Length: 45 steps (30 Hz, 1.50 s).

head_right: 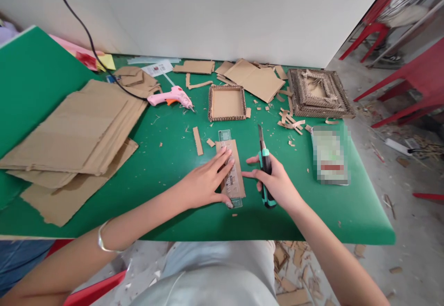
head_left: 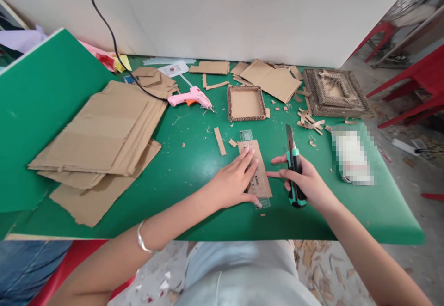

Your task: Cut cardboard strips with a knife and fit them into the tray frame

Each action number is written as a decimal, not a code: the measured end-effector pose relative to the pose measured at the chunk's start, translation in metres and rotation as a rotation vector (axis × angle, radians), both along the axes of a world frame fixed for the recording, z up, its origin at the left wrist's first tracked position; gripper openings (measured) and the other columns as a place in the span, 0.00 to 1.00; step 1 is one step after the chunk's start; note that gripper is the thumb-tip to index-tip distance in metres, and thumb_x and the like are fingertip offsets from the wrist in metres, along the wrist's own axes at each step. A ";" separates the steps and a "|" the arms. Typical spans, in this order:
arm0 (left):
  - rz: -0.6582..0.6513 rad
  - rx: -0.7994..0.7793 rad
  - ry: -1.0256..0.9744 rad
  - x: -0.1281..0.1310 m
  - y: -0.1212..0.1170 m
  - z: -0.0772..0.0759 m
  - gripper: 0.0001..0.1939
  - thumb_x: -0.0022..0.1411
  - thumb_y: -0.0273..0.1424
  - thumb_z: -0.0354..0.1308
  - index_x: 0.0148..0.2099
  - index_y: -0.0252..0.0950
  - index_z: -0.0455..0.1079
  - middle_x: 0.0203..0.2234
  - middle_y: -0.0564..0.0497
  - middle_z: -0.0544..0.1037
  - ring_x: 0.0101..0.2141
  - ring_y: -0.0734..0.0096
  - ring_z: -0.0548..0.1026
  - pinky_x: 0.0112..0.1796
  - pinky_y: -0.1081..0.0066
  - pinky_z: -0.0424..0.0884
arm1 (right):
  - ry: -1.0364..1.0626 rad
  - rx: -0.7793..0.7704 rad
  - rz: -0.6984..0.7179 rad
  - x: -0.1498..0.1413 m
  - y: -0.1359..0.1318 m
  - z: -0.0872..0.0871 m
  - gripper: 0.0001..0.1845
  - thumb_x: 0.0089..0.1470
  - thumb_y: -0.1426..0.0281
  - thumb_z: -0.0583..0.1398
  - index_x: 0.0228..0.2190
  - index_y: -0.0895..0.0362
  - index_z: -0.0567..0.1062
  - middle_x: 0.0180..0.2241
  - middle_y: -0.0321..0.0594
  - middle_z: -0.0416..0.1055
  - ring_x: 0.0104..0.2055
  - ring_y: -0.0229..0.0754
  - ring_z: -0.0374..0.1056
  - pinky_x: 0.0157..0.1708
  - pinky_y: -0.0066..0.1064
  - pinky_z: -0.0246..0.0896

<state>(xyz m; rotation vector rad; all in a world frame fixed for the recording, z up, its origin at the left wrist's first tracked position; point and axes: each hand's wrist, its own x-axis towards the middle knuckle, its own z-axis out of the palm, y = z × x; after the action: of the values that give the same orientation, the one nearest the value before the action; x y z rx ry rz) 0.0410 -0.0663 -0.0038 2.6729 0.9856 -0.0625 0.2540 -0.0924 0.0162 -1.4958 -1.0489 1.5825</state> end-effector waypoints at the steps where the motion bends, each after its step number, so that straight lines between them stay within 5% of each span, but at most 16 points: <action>1: 0.008 -0.001 -0.001 0.001 0.003 0.000 0.54 0.51 0.58 0.58 0.66 0.22 0.48 0.66 0.28 0.41 0.66 0.47 0.37 0.61 0.54 0.52 | -0.001 0.014 -0.011 0.000 0.003 -0.001 0.15 0.48 0.65 0.63 0.38 0.53 0.67 0.48 0.42 0.69 0.40 0.46 0.75 0.16 0.22 0.56; 6: 0.036 -0.012 -0.004 0.004 0.018 0.001 0.54 0.52 0.58 0.57 0.66 0.22 0.47 0.66 0.29 0.41 0.66 0.48 0.37 0.60 0.55 0.56 | -0.007 0.045 -0.051 0.000 0.021 0.000 0.17 0.43 0.65 0.65 0.36 0.53 0.67 0.44 0.40 0.71 0.37 0.44 0.75 0.16 0.23 0.58; 11: 0.035 -0.017 0.008 0.003 0.021 0.003 0.54 0.53 0.58 0.56 0.67 0.22 0.47 0.67 0.31 0.40 0.66 0.49 0.37 0.60 0.56 0.55 | -0.064 0.136 -0.109 0.013 0.023 0.001 0.20 0.48 0.59 0.64 0.40 0.54 0.67 0.22 0.29 0.64 0.22 0.34 0.66 0.20 0.26 0.63; 16: 0.038 -0.007 0.049 0.005 0.020 0.006 0.55 0.53 0.60 0.54 0.67 0.23 0.46 0.67 0.32 0.40 0.66 0.50 0.38 0.60 0.57 0.55 | -0.048 0.329 -0.265 0.024 0.011 -0.008 0.20 0.51 0.56 0.61 0.42 0.53 0.64 0.23 0.28 0.63 0.24 0.34 0.65 0.26 0.30 0.68; 25: 0.035 0.092 0.056 0.006 0.019 0.003 0.57 0.51 0.64 0.49 0.67 0.22 0.49 0.66 0.33 0.45 0.66 0.48 0.42 0.60 0.58 0.57 | -0.051 0.184 0.024 0.023 0.006 -0.006 0.24 0.53 0.63 0.59 0.45 0.45 0.50 0.30 0.25 0.65 0.19 0.33 0.63 0.15 0.30 0.65; 32: 0.051 0.153 0.054 0.008 0.017 0.000 0.56 0.51 0.65 0.48 0.66 0.22 0.51 0.66 0.33 0.47 0.65 0.45 0.43 0.60 0.57 0.54 | 0.142 0.172 -0.005 0.021 0.009 -0.006 0.11 0.57 0.59 0.55 0.36 0.52 0.61 0.36 0.36 0.72 0.31 0.42 0.75 0.28 0.37 0.72; 38: 0.042 0.174 0.015 0.005 0.016 -0.001 0.60 0.47 0.68 0.46 0.66 0.23 0.51 0.66 0.33 0.48 0.65 0.40 0.41 0.63 0.49 0.40 | 0.199 0.300 0.051 0.032 0.006 -0.011 0.27 0.52 0.41 0.50 0.39 0.49 0.65 0.45 0.45 0.75 0.48 0.53 0.72 0.46 0.49 0.68; 45: 0.050 0.158 0.007 0.004 0.016 -0.004 0.60 0.46 0.67 0.50 0.66 0.25 0.50 0.66 0.33 0.47 0.65 0.41 0.41 0.62 0.52 0.43 | 0.008 0.403 0.210 0.030 -0.005 -0.027 0.27 0.57 0.45 0.49 0.46 0.51 0.67 0.56 0.47 0.66 0.56 0.52 0.65 0.56 0.50 0.59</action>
<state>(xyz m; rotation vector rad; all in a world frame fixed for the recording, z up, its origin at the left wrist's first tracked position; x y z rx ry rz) 0.0454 -0.0500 -0.0078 2.7894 1.1017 0.0171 0.2844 -0.0978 -0.0110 -1.1353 -1.4592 1.4036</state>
